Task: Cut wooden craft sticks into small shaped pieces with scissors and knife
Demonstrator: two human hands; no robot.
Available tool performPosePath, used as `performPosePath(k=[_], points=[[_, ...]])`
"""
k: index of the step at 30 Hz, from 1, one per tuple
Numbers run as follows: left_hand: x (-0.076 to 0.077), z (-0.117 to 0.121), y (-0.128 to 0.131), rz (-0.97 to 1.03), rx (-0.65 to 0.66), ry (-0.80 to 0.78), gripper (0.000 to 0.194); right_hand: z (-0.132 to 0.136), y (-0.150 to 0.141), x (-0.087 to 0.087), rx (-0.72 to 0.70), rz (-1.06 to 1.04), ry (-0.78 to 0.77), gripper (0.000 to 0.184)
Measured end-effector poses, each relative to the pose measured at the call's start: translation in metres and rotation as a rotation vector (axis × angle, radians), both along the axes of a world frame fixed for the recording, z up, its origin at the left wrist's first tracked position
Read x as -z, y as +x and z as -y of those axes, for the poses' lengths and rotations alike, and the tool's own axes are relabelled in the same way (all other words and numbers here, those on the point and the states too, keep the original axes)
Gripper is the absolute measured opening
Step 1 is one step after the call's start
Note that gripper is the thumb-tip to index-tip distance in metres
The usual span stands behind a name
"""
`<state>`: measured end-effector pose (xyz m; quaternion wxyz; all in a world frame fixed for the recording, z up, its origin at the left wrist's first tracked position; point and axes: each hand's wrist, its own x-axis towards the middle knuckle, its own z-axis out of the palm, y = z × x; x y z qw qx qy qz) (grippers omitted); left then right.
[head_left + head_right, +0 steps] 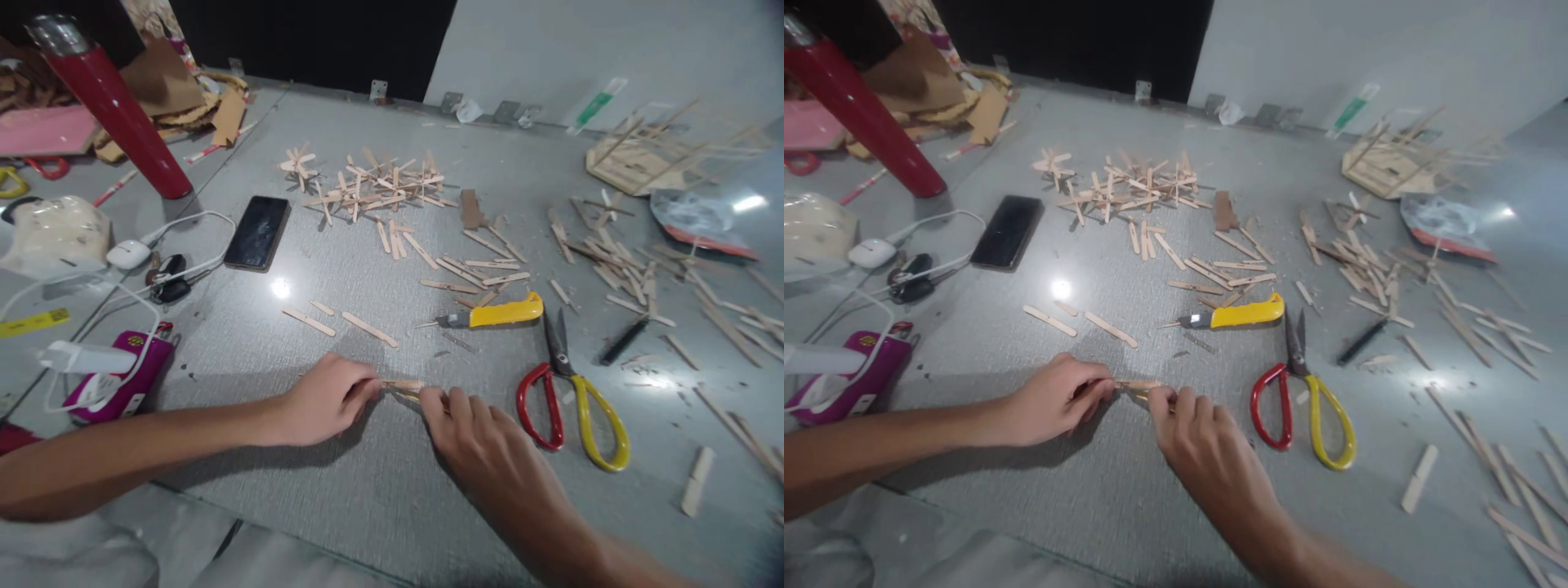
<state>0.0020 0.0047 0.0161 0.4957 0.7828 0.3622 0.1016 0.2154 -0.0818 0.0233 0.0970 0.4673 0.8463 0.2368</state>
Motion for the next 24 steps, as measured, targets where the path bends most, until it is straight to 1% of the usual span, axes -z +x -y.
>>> performPosePath(k=[6, 9, 12, 15, 17, 20, 24], points=[[0.001, 0.001, -0.002, 0.038, 0.002, 0.051, 0.038, 0.009, -0.031, -0.018, 0.135, 0.070, 0.008, 0.034], [0.001, 0.001, -0.004, 0.061, -0.001, 0.012, 0.038, 0.002, -0.031, -0.024, 0.122, 0.025, -0.065, 0.029], [0.002, 0.001, -0.004, 0.068, 0.003, -0.021, 0.036, -0.011, -0.015, -0.019, 0.049, -0.017, -0.133, 0.029], [0.003, 0.000, -0.004, 0.059, -0.001, -0.018, 0.038, -0.019, 0.003, -0.007, -0.041, -0.018, -0.084, 0.028], [0.004, 0.001, -0.003, 0.056, -0.008, -0.006, 0.038, -0.018, 0.006, 0.000, -0.066, -0.012, -0.044, 0.030], [0.004, 0.001, -0.002, 0.051, -0.010, 0.002, 0.038, -0.010, -0.004, -0.002, -0.024, -0.026, -0.022, 0.033], [0.004, 0.002, -0.003, 0.054, -0.012, 0.006, 0.039, -0.004, -0.025, -0.021, 0.094, -0.087, -0.091, 0.036]])
